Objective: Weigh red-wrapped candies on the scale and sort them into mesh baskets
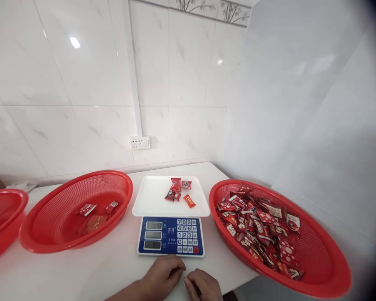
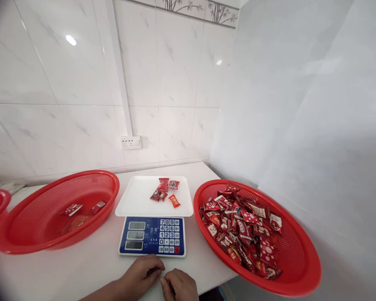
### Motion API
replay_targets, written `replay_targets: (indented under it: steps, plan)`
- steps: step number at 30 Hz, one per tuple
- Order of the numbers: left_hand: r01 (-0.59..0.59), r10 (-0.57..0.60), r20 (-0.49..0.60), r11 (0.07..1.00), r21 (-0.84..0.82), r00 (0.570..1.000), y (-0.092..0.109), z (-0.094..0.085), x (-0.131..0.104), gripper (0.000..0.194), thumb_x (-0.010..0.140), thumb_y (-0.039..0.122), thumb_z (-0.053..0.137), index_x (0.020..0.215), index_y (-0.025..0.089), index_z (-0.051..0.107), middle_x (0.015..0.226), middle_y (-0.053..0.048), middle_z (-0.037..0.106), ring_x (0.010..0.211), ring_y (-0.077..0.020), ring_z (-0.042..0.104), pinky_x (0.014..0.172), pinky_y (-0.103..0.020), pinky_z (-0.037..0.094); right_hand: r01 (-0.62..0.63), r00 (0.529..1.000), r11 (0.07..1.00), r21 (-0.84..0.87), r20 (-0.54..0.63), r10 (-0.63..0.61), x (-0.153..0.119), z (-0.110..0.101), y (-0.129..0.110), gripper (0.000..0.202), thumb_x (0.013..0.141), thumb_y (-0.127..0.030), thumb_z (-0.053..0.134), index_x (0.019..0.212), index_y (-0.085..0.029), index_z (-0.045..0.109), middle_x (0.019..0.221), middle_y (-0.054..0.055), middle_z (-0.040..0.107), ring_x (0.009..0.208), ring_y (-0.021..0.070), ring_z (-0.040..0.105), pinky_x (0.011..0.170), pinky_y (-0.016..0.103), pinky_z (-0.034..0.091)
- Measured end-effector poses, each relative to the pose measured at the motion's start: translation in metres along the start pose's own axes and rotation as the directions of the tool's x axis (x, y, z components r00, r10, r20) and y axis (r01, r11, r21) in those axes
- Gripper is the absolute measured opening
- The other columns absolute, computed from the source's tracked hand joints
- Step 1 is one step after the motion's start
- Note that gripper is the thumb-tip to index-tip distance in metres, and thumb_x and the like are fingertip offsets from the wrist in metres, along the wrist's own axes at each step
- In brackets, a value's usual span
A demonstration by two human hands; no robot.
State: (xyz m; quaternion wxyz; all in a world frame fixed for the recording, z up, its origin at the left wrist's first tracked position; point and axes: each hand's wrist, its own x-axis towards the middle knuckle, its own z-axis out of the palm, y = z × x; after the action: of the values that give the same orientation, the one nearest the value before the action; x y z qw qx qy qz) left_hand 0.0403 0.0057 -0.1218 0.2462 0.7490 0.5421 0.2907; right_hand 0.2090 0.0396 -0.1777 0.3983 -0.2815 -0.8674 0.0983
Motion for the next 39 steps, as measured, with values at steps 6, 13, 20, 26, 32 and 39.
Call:
replay_targets:
  steps: [6,13,20,26,32,39]
  plan:
    - [-0.013,0.013,-0.005,1.000,0.014,1.000,0.003,-0.001,-0.006,0.022,0.080,0.012,0.046,0.090,0.019,0.065,0.087,-0.004,0.067,0.081,-0.0159,0.061,0.074,-0.023,0.046,-0.097,0.995,0.995,0.034,0.024,0.096,0.004,-0.014,-0.018,0.031,0.091,-0.029,0.038,0.068,-0.020,0.056,0.059,0.000,0.059,0.054,0.0130,0.057,0.053,0.023,0.037]
    - [-0.019,0.019,-0.010,1.000,0.011,1.000,0.002,0.000,-0.009,0.021,0.079,0.014,0.049,0.093,0.018,0.064,0.084,-0.004,0.065,0.072,-0.0140,0.060,0.066,-0.021,0.046,-0.110,0.992,0.994,0.023,0.069,0.108,0.002,-0.014,-0.020,0.030,0.091,-0.029,0.039,0.070,-0.019,0.057,0.061,0.001,0.060,0.057,0.0137,0.056,0.056,0.024,0.037]
    - [-0.034,0.034,0.008,0.999,0.036,0.999,0.002,-0.001,-0.010,0.021,0.080,0.016,0.049,0.095,0.019,0.063,0.082,-0.002,0.064,0.069,-0.0129,0.059,0.064,-0.021,0.045,-0.072,0.996,0.997,-0.017,0.042,0.073,0.004,-0.013,-0.021,0.031,0.092,-0.030,0.038,0.070,-0.019,0.057,0.060,0.001,0.060,0.056,0.0132,0.056,0.056,0.024,0.036]
    - [-0.083,0.077,0.074,0.994,0.072,0.994,0.004,0.001,-0.011,0.019,0.077,0.015,0.049,0.089,0.019,0.063,0.084,-0.003,0.063,0.081,-0.0189,0.058,0.074,-0.027,0.044,-0.046,0.998,0.989,-0.143,0.027,0.051,0.007,-0.011,-0.024,0.033,0.091,-0.025,0.039,0.063,-0.019,0.055,0.054,0.001,0.055,0.051,0.0128,0.052,0.053,0.025,0.033]
    - [-0.089,0.085,0.111,0.996,0.032,0.990,-0.001,0.000,-0.010,0.020,0.080,0.017,0.047,0.092,0.019,0.062,0.086,-0.004,0.062,0.082,-0.0196,0.057,0.075,-0.028,0.043,-0.029,0.999,0.973,-0.230,0.018,0.034,0.005,-0.008,-0.025,0.031,0.090,-0.022,0.042,0.061,-0.019,0.054,0.052,0.001,0.053,0.050,0.0128,0.049,0.053,0.025,0.033]
    - [-0.067,0.076,0.137,0.995,-0.069,0.988,-0.008,-0.007,-0.006,0.020,0.080,0.017,0.047,0.092,0.020,0.062,0.081,-0.002,0.062,0.075,-0.0162,0.056,0.067,-0.024,0.043,-0.121,0.993,0.962,-0.246,-0.017,0.121,0.009,-0.003,-0.028,0.026,0.089,-0.021,0.043,0.066,-0.017,0.056,0.055,0.001,0.055,0.053,0.0126,0.052,0.054,0.024,0.036]
